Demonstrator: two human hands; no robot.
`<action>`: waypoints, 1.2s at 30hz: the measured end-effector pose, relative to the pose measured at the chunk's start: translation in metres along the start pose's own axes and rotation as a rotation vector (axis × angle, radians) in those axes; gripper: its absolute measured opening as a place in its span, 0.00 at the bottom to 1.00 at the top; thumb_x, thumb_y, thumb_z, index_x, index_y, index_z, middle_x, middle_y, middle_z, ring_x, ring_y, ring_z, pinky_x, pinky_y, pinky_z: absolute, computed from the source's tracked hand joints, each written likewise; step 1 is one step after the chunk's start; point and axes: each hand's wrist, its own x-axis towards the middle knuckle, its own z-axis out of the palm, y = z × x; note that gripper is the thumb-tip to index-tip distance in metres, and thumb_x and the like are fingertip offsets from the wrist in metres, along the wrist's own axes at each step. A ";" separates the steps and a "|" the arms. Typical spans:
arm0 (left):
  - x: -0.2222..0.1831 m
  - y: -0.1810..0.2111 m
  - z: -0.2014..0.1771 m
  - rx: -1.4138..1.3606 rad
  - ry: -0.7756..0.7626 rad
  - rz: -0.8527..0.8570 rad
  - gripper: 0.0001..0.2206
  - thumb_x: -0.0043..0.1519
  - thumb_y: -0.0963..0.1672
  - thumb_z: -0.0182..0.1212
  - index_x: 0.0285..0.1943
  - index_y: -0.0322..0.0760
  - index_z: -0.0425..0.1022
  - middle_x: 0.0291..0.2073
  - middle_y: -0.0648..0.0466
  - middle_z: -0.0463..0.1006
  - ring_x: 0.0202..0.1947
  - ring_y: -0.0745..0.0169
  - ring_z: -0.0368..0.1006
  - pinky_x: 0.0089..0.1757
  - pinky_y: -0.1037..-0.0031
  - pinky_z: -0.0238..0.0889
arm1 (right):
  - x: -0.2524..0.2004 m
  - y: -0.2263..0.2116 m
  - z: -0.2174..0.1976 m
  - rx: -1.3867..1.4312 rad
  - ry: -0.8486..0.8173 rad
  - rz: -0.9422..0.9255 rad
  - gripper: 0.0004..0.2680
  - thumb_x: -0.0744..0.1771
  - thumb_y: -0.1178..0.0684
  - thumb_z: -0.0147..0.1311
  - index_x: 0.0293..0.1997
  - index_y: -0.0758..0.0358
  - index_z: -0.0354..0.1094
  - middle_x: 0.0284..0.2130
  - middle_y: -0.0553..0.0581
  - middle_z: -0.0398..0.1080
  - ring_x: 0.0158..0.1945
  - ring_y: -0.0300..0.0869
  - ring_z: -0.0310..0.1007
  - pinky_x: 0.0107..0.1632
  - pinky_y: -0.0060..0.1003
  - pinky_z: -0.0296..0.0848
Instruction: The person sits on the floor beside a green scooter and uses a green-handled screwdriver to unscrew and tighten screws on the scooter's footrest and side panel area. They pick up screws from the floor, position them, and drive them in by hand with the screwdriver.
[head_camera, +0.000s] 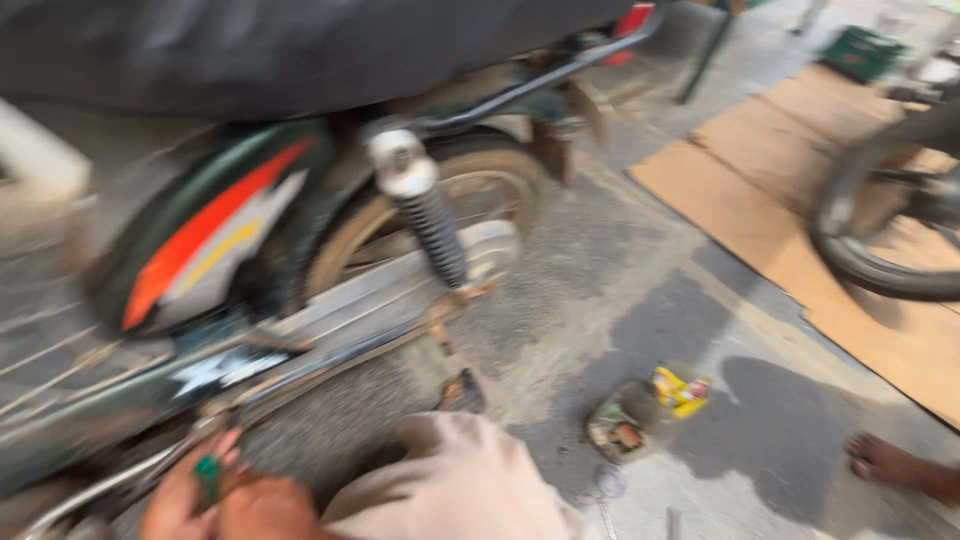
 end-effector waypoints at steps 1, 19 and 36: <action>0.006 0.001 0.004 -0.025 0.053 0.021 0.12 0.67 0.45 0.54 0.57 0.41 0.76 0.46 0.57 0.85 0.37 0.70 0.75 0.33 0.74 0.67 | 0.017 -0.006 -0.019 0.017 -0.038 -0.049 0.14 0.65 0.51 0.56 0.52 0.69 0.69 0.45 0.68 0.76 0.47 0.57 0.79 0.50 0.50 0.76; -0.005 0.014 0.014 0.090 0.405 0.258 0.08 0.55 0.40 0.75 0.33 0.27 0.80 0.24 0.51 0.78 0.20 0.64 0.68 0.24 0.68 0.62 | 0.071 -0.084 0.006 0.138 -0.050 0.372 0.13 0.70 0.47 0.42 0.52 0.64 0.67 0.46 0.74 0.74 0.51 0.66 0.74 0.56 0.59 0.70; -0.040 0.043 0.026 0.540 0.479 0.325 0.07 0.51 0.45 0.72 0.30 0.37 0.83 0.19 0.51 0.80 0.19 0.59 0.76 0.27 0.66 0.65 | 0.093 -0.055 0.045 0.009 -0.029 0.494 0.22 0.70 0.36 0.36 0.42 0.66 0.73 0.38 0.76 0.75 0.47 0.69 0.75 0.52 0.60 0.72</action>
